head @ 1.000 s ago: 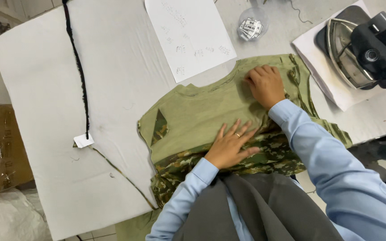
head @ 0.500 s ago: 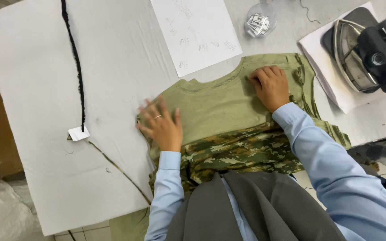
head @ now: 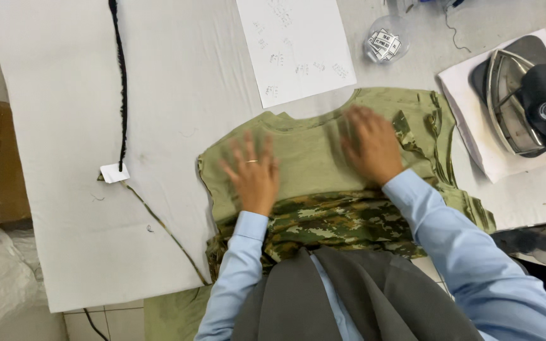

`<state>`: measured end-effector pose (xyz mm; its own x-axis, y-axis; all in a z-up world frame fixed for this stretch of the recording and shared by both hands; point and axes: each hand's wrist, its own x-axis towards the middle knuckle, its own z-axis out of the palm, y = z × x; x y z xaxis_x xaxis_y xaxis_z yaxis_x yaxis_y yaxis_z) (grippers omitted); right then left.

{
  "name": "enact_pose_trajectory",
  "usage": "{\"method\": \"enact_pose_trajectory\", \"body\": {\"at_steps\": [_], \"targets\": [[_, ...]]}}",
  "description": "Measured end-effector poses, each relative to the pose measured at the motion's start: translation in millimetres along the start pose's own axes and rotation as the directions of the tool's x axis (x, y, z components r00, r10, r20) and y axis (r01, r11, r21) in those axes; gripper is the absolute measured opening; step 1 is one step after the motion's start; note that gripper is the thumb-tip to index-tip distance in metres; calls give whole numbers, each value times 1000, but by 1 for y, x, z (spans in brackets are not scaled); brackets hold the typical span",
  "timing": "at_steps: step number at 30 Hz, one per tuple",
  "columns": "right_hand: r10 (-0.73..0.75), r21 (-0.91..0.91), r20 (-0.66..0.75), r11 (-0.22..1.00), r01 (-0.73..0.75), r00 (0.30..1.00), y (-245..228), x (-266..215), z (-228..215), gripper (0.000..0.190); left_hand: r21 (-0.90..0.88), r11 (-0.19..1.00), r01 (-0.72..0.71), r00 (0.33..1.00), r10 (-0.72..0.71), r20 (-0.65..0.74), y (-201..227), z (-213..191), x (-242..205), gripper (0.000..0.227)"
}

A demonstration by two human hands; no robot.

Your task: The person irons a camouflage-patterned shirt on a white table. They repeatedly smooth the fabric with their hands, place a small white label on the chest area, and press it with an iron. The shirt is folded and adjusted multiple times during the process.

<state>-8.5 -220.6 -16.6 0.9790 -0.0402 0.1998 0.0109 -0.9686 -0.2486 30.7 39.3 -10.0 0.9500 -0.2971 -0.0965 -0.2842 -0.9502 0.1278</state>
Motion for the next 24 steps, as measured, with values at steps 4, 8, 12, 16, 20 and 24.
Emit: {"method": "enact_pose_trajectory", "body": {"at_steps": [4, 8, 12, 16, 20, 24], "targets": [[161, -38, 378, 987, -158, 912, -3, -23, -26, 66, -177, 931, -318, 918, 349, 188, 19, -1, -9, 55], [281, -92, 377, 960, -266, 883, 17, -38, -35, 68, -39, 999, 22, 983, -14, 185, -28, -3, 8, 72], [387, -113, 321, 922, -371, 865, 37, -42, -38, 67, 68, 978, 197, 980, -198, 6, -31, 1, 12, 72], [146, -225, -127, 959, -172, 981, 101, -9, -7, 34, -164, 941, -296, 937, 319, 140, 50, -2, -5, 69], [100, -56, -169, 992, -111, 981, 117, 91, -13, 4, -183, 846, -501, 827, 530, 187, 94, 17, -18, 62], [199, -94, -24, 975, -200, 980, 129, 148, 7, 24, -203, 892, -404, 882, 439, 174, 75, 5, -10, 67]]}}
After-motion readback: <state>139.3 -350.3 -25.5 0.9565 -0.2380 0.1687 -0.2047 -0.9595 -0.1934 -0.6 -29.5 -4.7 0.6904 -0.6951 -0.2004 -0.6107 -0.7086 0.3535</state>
